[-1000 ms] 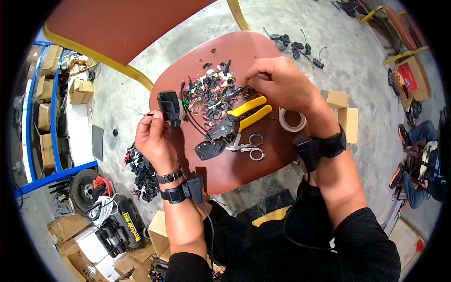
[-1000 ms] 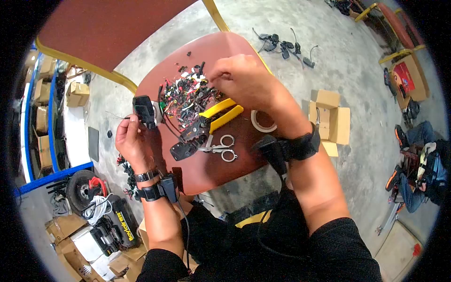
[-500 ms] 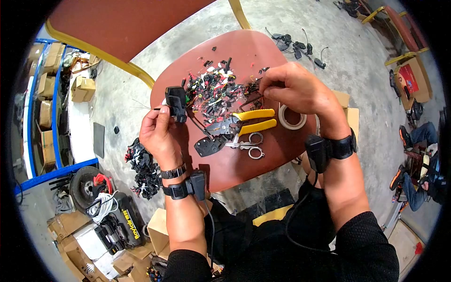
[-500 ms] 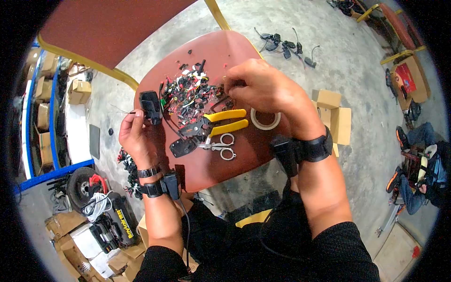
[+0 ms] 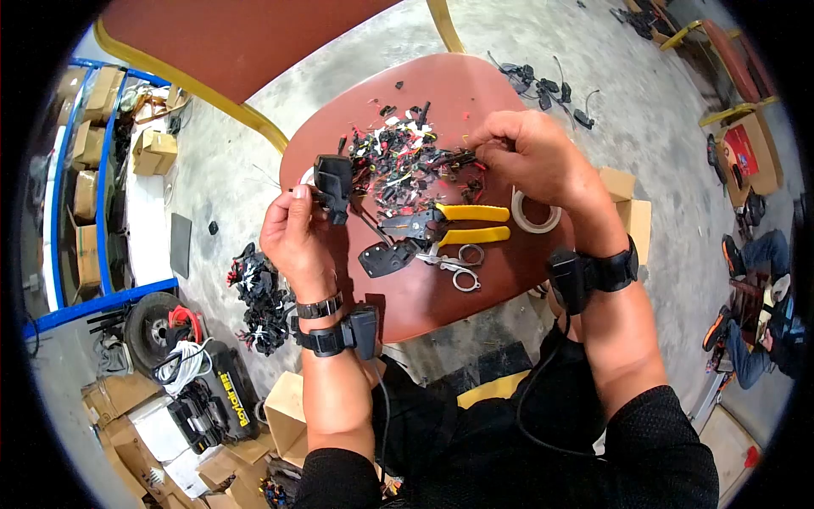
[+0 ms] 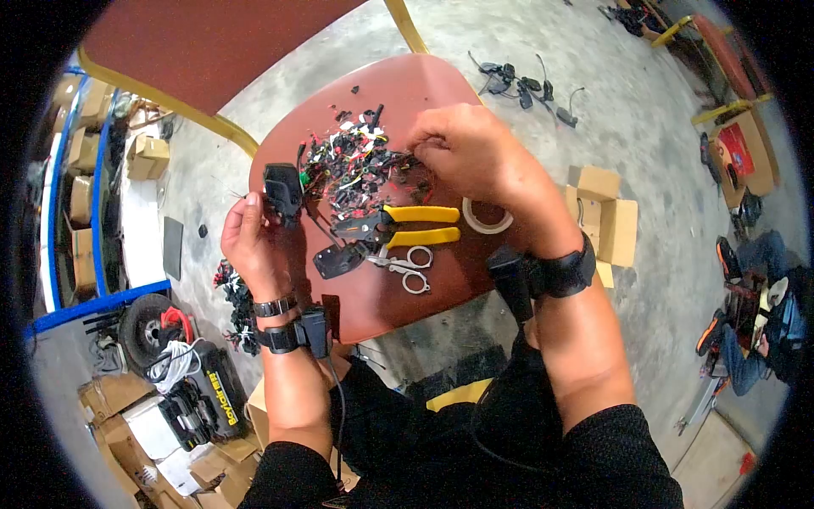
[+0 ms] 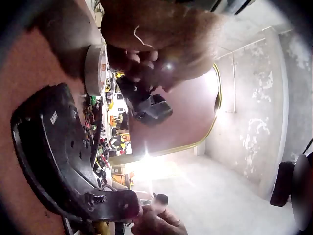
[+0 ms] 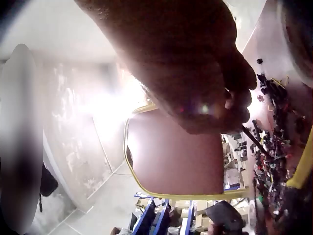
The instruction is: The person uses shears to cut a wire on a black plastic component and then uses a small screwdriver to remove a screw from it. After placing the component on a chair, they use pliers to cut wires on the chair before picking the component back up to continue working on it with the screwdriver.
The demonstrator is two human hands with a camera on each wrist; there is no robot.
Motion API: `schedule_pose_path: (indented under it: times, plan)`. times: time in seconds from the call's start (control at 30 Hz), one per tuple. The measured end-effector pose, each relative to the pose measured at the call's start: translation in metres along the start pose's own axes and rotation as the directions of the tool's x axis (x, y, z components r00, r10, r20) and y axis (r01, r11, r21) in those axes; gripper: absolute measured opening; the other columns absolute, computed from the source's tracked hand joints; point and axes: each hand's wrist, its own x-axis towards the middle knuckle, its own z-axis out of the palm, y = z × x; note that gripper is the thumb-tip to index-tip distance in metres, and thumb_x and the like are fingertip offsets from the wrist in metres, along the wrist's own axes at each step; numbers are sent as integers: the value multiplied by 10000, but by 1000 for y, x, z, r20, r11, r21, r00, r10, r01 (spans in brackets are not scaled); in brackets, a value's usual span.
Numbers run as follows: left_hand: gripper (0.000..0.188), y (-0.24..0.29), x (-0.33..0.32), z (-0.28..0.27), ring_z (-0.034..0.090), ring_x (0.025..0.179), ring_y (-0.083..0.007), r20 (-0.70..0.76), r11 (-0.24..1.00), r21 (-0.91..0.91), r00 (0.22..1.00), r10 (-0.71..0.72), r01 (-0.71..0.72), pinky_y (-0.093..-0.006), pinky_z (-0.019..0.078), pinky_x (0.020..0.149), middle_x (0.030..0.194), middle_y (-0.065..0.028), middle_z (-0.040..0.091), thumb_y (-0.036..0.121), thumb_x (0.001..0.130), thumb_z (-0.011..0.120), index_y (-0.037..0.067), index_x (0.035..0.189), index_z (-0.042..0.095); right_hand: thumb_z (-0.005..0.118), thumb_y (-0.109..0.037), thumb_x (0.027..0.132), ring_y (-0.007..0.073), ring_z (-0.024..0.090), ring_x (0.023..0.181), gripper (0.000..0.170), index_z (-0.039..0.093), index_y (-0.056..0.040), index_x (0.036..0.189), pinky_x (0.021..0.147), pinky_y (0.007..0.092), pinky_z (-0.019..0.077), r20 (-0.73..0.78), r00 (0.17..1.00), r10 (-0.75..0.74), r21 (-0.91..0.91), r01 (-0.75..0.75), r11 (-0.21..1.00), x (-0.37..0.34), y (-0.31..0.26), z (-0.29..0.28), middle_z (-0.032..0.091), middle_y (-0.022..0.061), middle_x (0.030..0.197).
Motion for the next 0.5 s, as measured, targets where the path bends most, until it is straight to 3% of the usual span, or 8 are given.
schedule_pose_path:
  times: [0.2, 0.3, 0.43, 0.5]
  plan:
    - [136, -1, 1, -2, 553, 619, -81, 13, 999, 20, 999, 32, -32, -205, 424, 568, 802, -40, 676, 66, 915, 712, -15, 1022, 689, 666, -34, 797, 288, 666, 688, 169, 726, -20, 954, 662, 343, 532, 125, 992, -23, -391, 71, 918, -4, -1, -4, 680, 159, 773]
    - [151, 2, -2, 1, 548, 613, -85, 41, 999, -8, 998, 37, -37, -203, 424, 568, 804, -47, 672, 29, 910, 691, -29, 1049, 679, 662, -42, 782, 360, 661, 744, 158, 723, -24, 927, 678, 386, 534, 102, 992, 78, -353, -38, 935, -6, -5, -5, 686, 189, 833]
    - [150, 0, 1, -4, 562, 619, -93, 78, 994, -109, 997, 11, -2, -205, 441, 564, 833, -72, 685, 7, 905, 678, -34, 1050, 675, 659, -84, 879, 175, 651, 696, 95, 695, 1, 902, 655, 331, 506, -2, 987, 163, -159, -161, 974, -4, -8, -4, 675, 79, 742]
    - [145, -3, 3, -7, 569, 624, -97, 88, 989, -148, 996, -9, 22, -203, 446, 566, 853, -87, 696, 5, 906, 677, -35, 1046, 677, 652, -75, 882, 182, 650, 678, 91, 691, 4, 904, 637, 329, 511, 32, 979, 199, -61, -197, 978, -1, -18, -2, 675, 109, 745]
